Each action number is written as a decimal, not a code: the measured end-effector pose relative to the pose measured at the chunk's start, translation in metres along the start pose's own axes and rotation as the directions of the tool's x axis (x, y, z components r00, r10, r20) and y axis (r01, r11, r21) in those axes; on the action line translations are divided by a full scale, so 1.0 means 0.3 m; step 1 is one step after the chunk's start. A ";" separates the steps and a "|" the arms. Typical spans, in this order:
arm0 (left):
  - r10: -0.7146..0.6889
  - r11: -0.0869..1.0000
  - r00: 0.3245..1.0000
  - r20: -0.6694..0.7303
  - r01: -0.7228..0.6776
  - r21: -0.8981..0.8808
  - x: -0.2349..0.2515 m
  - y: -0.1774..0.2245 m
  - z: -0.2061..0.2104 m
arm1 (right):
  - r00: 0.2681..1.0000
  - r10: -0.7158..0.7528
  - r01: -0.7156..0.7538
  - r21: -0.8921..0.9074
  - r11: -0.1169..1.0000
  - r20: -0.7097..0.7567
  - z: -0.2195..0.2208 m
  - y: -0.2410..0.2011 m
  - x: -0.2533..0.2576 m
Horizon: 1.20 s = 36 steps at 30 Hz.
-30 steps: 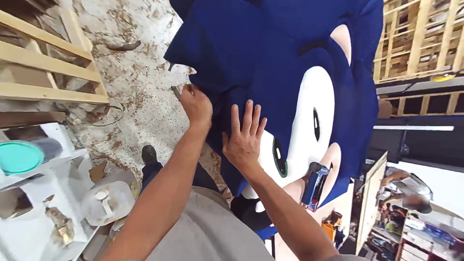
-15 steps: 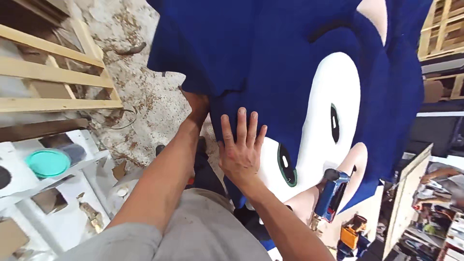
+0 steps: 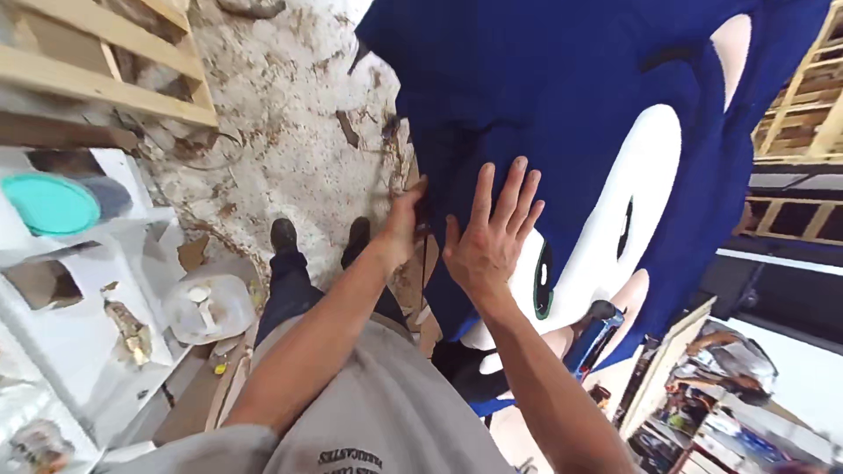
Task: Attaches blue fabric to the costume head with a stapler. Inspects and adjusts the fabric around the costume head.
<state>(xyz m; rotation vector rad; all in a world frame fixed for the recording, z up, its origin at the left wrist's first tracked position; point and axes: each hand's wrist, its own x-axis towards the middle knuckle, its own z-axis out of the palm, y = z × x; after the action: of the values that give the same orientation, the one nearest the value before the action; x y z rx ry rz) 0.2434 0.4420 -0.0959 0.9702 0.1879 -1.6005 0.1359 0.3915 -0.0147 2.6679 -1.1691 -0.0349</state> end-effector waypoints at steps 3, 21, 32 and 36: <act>0.015 0.997 0.999 -0.029 -0.017 -0.078 -0.032 -0.049 0.050 | 1.000 -0.013 0.013 -0.017 1.000 -0.020 0.004 0.000 -0.001; 0.174 0.832 0.883 -0.436 0.105 0.545 0.222 -0.113 0.100 | 0.999 -0.049 0.050 0.483 0.874 -0.014 -0.068 0.072 -0.022; 0.252 0.882 0.902 -0.350 -0.066 0.466 0.233 -0.161 0.101 | 0.991 -0.083 0.056 0.242 0.969 0.103 0.009 0.372 0.318; 0.267 0.885 0.907 -0.325 -0.097 0.456 0.237 -0.187 0.092 | 0.992 -0.124 0.116 0.244 0.963 0.018 0.002 0.115 0.253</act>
<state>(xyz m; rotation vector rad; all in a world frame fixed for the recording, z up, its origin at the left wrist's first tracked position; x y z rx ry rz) 0.1841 0.3890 -0.1471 1.5990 -0.0013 -1.2827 0.1628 0.3135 -0.0026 2.9613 -1.0818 0.0473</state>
